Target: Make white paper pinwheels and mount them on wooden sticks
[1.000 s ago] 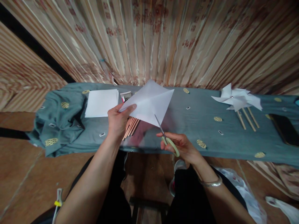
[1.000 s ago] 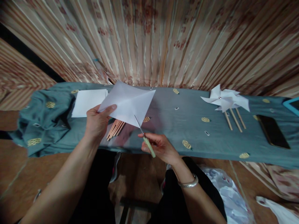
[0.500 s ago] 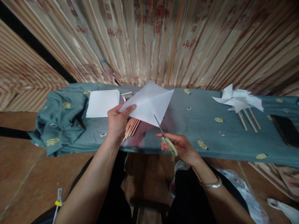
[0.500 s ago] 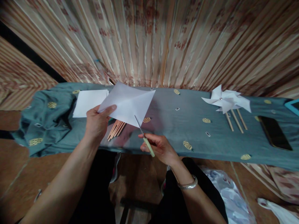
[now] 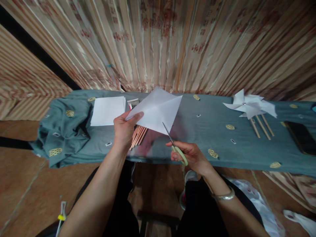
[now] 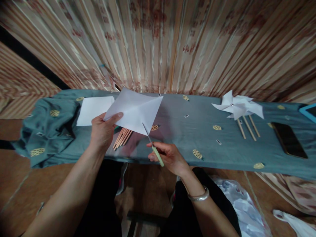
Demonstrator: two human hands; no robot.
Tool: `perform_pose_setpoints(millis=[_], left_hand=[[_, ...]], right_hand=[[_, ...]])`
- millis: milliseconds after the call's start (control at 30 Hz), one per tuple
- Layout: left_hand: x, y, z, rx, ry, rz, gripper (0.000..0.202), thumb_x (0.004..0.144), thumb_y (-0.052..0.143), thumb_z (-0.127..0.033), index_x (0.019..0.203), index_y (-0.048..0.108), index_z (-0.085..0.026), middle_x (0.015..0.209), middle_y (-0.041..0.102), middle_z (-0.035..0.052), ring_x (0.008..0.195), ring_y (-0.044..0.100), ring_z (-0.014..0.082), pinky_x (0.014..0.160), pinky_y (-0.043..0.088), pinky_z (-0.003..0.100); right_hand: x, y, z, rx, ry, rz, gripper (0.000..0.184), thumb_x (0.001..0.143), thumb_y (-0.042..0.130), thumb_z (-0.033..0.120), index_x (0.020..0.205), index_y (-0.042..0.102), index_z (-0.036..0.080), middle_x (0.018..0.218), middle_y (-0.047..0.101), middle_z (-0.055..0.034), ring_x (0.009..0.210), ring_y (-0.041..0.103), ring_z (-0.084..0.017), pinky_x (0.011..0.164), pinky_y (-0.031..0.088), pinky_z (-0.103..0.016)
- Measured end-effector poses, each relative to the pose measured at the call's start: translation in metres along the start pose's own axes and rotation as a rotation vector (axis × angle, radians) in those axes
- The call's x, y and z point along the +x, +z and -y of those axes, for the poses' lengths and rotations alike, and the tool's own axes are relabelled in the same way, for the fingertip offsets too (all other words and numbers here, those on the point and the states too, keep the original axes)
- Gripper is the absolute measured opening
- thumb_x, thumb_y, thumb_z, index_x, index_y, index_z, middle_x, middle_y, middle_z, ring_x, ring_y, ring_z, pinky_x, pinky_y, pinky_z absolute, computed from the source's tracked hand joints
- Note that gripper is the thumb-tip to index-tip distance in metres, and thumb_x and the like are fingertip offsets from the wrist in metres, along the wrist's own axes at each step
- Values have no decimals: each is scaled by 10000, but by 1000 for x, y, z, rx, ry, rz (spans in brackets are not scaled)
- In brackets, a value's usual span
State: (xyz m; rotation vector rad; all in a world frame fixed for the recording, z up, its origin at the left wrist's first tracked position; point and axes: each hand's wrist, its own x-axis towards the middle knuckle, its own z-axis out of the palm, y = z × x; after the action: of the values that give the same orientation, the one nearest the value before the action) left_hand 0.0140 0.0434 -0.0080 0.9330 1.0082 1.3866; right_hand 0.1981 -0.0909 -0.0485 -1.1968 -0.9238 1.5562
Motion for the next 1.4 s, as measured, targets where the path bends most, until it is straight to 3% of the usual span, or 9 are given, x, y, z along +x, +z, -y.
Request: perform_pose_setpoints(millis=[333, 633, 1000, 1167, 1400], left_hand=[[-6, 6, 3, -44, -47, 48, 207, 500, 831, -169, 692, 758, -146, 702, 730, 7, 624, 633, 119, 672, 527, 249], [-11, 7, 7, -29, -107, 90, 190, 519, 841, -209, 670, 747, -141, 687, 730, 20, 618, 642, 135, 679, 520, 264], [-8, 5, 8, -30, -98, 71, 182, 512, 848, -209, 636, 733, -139, 660, 716, 10, 589, 622, 115, 634, 503, 235], [-10, 5, 8, -27, -120, 90, 207, 518, 845, -215, 681, 745, -136, 643, 708, 15, 600, 633, 138, 671, 518, 270], [-16, 7, 10, 13, -161, 103, 254, 521, 852, -223, 723, 752, -104, 670, 716, 36, 606, 631, 138, 640, 505, 261]], right_hand=[[-2, -4, 6, -203, -70, 59, 486, 729, 753, 480, 1095, 691, 167, 709, 621, -6, 612, 513, -100, 560, 431, -256], [0, -1, 8, -150, -46, 9, 508, 680, 777, 490, 1057, 712, 155, 697, 607, 2, 602, 483, -86, 536, 383, -223], [3, 3, 6, -3, 16, -54, 509, 572, 848, 420, 989, 727, 153, 604, 615, 37, 561, 564, -89, 574, 459, -238], [2, 4, 8, -32, 17, -43, 527, 593, 834, 442, 1010, 698, 149, 617, 628, 32, 567, 570, -97, 580, 457, -244], [2, 2, 9, -113, -11, -26, 425, 640, 794, 512, 847, 664, 163, 687, 663, -3, 602, 568, -100, 553, 427, -215]])
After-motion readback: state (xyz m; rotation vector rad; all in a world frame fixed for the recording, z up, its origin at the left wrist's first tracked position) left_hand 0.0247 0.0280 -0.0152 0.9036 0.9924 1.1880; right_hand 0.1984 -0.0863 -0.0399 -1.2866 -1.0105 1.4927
